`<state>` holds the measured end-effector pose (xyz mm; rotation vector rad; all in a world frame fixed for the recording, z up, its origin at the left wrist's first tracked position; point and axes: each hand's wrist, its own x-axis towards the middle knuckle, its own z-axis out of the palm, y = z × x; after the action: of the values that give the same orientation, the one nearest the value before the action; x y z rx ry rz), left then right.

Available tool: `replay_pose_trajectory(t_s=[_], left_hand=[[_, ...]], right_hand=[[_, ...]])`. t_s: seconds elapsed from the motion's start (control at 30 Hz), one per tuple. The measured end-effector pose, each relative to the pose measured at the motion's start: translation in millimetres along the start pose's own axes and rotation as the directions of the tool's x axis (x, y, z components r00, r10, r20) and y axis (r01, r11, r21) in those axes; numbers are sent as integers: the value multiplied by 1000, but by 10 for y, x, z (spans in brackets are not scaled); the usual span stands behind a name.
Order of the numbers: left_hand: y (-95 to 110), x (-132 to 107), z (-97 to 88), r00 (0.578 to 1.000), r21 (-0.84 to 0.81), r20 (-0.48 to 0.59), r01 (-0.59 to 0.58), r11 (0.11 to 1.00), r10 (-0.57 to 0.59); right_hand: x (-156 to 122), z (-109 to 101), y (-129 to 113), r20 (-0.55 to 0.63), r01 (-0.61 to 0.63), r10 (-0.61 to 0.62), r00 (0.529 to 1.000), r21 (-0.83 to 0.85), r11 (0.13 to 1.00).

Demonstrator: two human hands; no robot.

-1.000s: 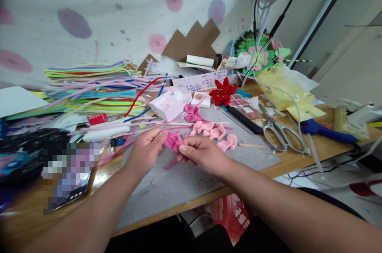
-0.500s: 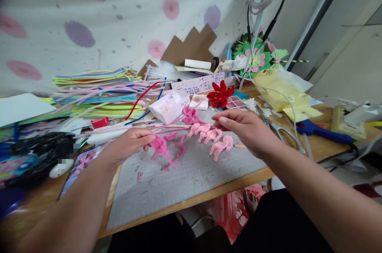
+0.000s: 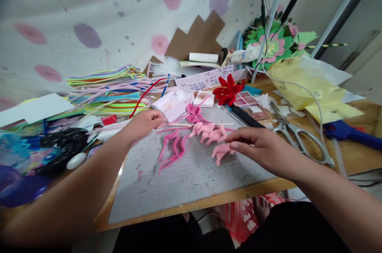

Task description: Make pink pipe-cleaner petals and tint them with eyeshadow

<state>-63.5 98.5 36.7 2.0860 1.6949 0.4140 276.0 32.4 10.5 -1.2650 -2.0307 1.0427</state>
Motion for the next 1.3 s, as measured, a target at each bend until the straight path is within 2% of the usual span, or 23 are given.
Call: replay_pose_trajectory(t_s=[0.07, 0.17, 0.3, 0.4, 0.53, 0.63, 0.7, 0.83, 0.93, 1.1, 1.2, 1.3], left_hand=[[-10, -88, 45, 997, 2, -72, 0, 1000, 0], [-33, -291, 190, 989, 6, -131, -67, 998, 67], [-31, -479, 400, 993, -10, 4, -116, 993, 116], [-38, -511, 466, 997, -93, 21, -78, 993, 81], [-108, -497, 451, 996, -223, 27, -78, 972, 86], [-175, -488, 421, 996, -223, -25, -90, 971, 86], [-202, -487, 403, 996, -240, -43, -83, 967, 75], [-213, -501, 386, 994, -264, -60, -104, 959, 91], [-218, -507, 401, 992, -268, -57, -122, 956, 110], [-235, -509, 432, 988, -262, -55, -156, 952, 146], [-235, -517, 437, 985, -243, -56, -175, 954, 166], [-234, -521, 445, 982, -217, -47, -186, 958, 180]], right_hand=[[-25, -25, 55, -3, 17, -17, 1000, -21, 1000], [-33, -41, 139, -12, 16, -16, 1000, -50, 999], [24, -4, 179, -17, 5, -6, 1000, -77, 997], [117, 33, 154, -26, 1, -3, 1000, -94, 996], [424, 68, 79, -29, 31, -36, 999, -168, 985], [856, 143, 5, -35, 35, -51, 998, -352, 935], [1185, 238, -40, -22, -28, 20, 1000, -507, 862], [1677, 461, -108, 7, -86, 114, 993, -612, 786], [1812, 569, -142, 46, -75, 138, 989, -651, 755], [1879, 642, -119, 61, -92, 177, 982, -664, 742], [1934, 615, -63, 80, -110, 207, 975, -636, 764], [1953, 472, -49, 103, -125, 230, 968, -596, 793]])
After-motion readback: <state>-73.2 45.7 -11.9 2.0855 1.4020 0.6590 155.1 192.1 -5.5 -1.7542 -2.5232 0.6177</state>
